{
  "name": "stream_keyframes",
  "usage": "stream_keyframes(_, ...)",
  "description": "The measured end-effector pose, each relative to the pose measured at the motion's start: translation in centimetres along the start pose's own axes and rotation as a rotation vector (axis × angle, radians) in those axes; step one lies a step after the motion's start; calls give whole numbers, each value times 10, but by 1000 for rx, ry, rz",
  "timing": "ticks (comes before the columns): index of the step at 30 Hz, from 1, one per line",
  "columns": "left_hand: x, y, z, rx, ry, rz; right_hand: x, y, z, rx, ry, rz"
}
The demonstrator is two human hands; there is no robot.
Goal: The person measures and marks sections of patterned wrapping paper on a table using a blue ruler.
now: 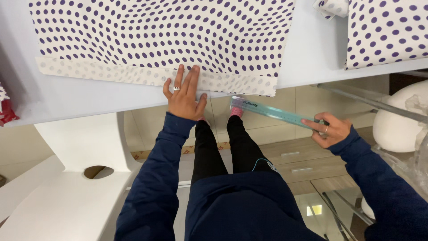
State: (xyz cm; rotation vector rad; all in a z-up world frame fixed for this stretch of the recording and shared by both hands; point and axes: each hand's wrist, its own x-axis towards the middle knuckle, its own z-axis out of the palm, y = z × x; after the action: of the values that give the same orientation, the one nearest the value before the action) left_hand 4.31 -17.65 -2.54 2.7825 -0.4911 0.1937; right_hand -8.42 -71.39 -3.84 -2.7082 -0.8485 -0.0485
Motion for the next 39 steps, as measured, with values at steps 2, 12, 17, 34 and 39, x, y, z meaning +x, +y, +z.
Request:
stream_keyframes(2, 13, -2, -3, 4, 13, -41, -11, -13, 0, 35, 29, 45)
stream_keyframes(12, 30, -39, 2, -498, -90, 30, 22, -72, 4, -14, 305, -39)
stream_keyframes(17, 21, -41, 16, -586, 11, 95, 57, -97, 38, -199, 301, -87)
stream_keyframes(34, -46, -112, -22, 8, 71, 289, 246, -221, 49, 28, -4, 323)
stream_keyframes(39, -38, -107, -35, 62, 19, 347, 238, -216, 90, -50, 131, 213)
